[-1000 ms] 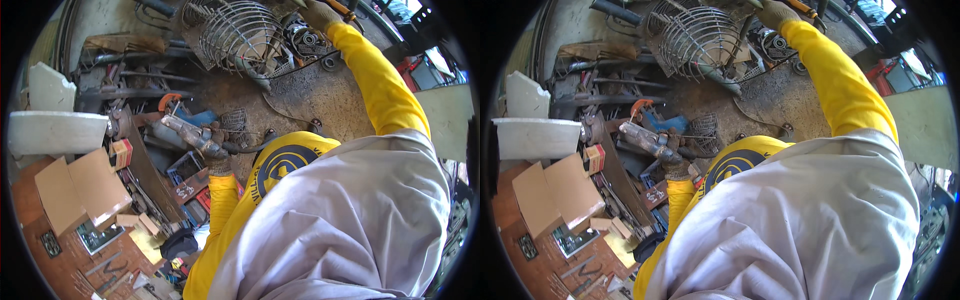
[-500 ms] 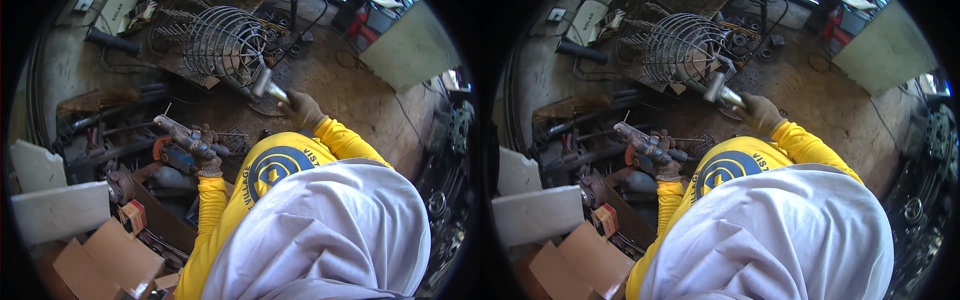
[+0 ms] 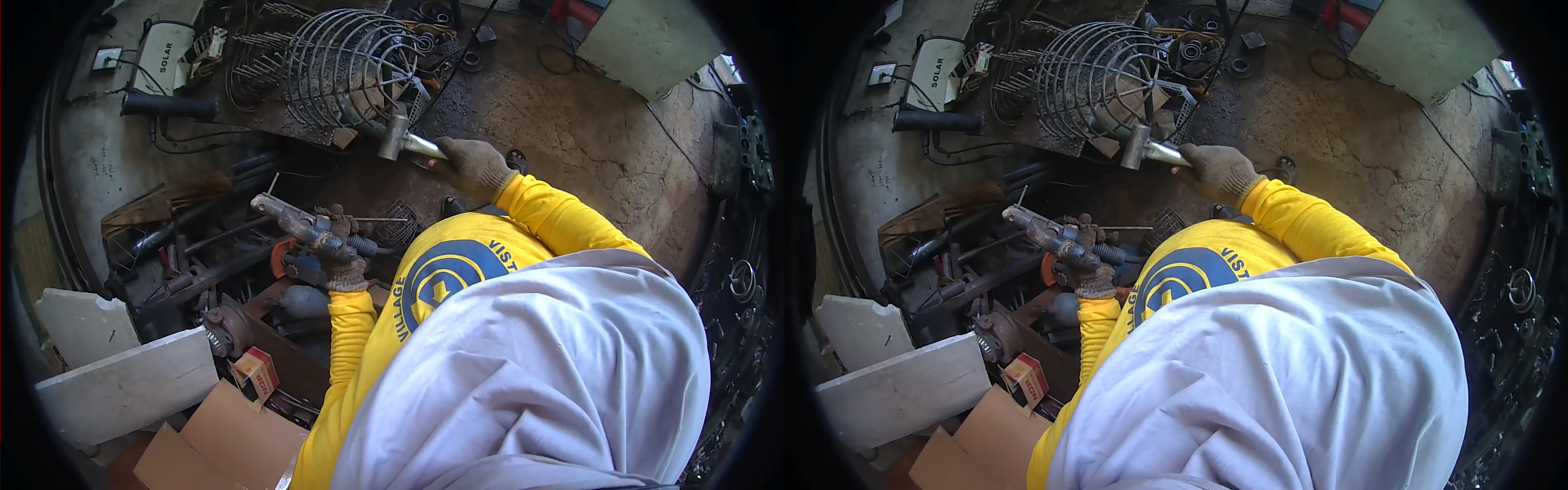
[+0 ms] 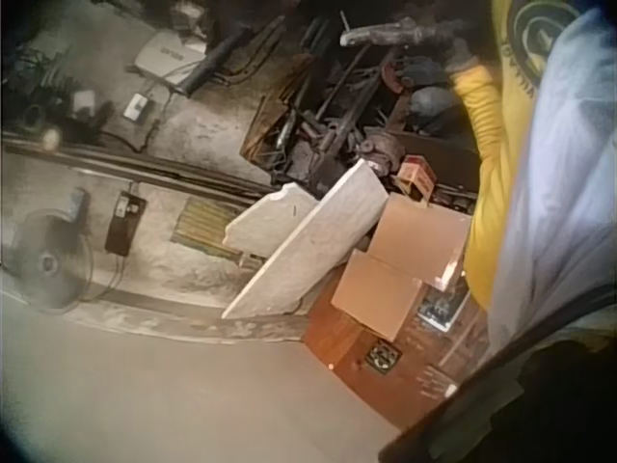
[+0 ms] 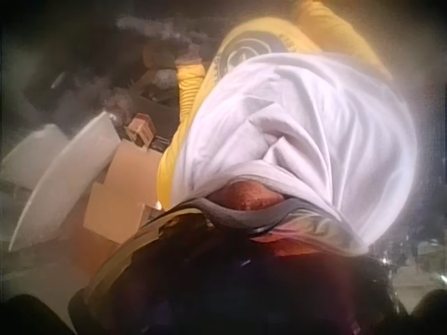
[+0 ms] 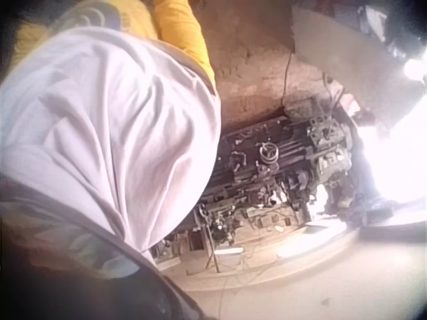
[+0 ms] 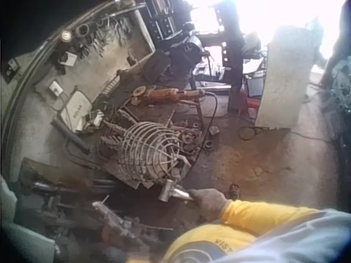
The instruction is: The person uses a welding tool to fuse pieces of a circular metal frame. They hold the metal rod against the frame and use a hammer to adjust the position of the pieces before welding them together.
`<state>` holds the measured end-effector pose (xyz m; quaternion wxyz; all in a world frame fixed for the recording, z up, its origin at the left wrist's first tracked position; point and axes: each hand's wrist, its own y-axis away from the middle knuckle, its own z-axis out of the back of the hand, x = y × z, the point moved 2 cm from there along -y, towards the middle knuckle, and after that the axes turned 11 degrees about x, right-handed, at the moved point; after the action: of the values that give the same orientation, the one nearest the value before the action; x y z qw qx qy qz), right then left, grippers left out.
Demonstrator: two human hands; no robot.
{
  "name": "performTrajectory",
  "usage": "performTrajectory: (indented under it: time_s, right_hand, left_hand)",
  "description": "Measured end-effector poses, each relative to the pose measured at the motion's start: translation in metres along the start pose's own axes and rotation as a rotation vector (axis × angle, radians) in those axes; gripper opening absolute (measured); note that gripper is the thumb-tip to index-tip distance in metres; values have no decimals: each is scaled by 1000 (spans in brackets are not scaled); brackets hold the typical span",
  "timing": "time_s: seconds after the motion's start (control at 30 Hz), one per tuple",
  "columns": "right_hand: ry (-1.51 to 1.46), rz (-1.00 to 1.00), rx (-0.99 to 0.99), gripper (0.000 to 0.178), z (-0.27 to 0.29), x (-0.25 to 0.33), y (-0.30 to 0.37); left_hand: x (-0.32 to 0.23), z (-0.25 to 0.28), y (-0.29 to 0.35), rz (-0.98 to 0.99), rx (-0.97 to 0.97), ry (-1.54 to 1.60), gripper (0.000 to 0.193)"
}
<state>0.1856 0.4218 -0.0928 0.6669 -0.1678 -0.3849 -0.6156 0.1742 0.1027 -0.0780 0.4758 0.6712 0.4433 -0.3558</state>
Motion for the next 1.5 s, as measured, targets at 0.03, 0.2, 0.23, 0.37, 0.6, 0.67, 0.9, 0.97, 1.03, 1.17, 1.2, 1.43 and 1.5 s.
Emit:
performTrajectory:
  time_s: [0.03,0.2,0.23,0.37,0.6,0.67,0.9,0.97,1.03,1.17,1.2,1.43,1.5]
  right_hand:
    - [13,4,48,40,1,2,2]
    - [-30,-7,15,36,7,-1,-4]
    - [-20,1,35,36,4,-1,-2]
    - [-5,70,86,36,6,10,6]
    - [0,83,161,46,5,0,2]
    - [-16,97,196,44,-1,-1,8]
    - [-105,46,156,45,0,-25,18]
    - [-140,23,101,47,-3,-41,24]
    - [-135,-33,141,48,2,-59,31]
    - [-107,-136,227,47,20,-76,41]
    - [-99,-148,239,47,23,-85,44]
    - [-122,-293,356,43,43,-122,54]
    - [-144,-325,329,42,49,-135,55]
  left_hand:
    - [6,7,-3,-25,-30,28,24]
    - [14,10,-5,-51,-136,9,23]
    - [15,13,-7,-10,-130,-5,24]
    - [18,27,-12,-11,-67,-49,25]
    - [18,16,-19,-62,-29,24,31]
    - [18,17,-18,-50,-68,-12,32]
    - [5,1,-15,-52,-30,12,33]
    - [0,-12,-17,-42,-70,-13,34]
    - [1,-22,-21,-15,-40,15,35]
    - [4,-9,-34,-37,159,122,36]
    - [7,-10,-35,-66,181,131,36]
    - [33,41,-36,43,262,144,62]
    - [25,-12,-36,-55,429,356,53]
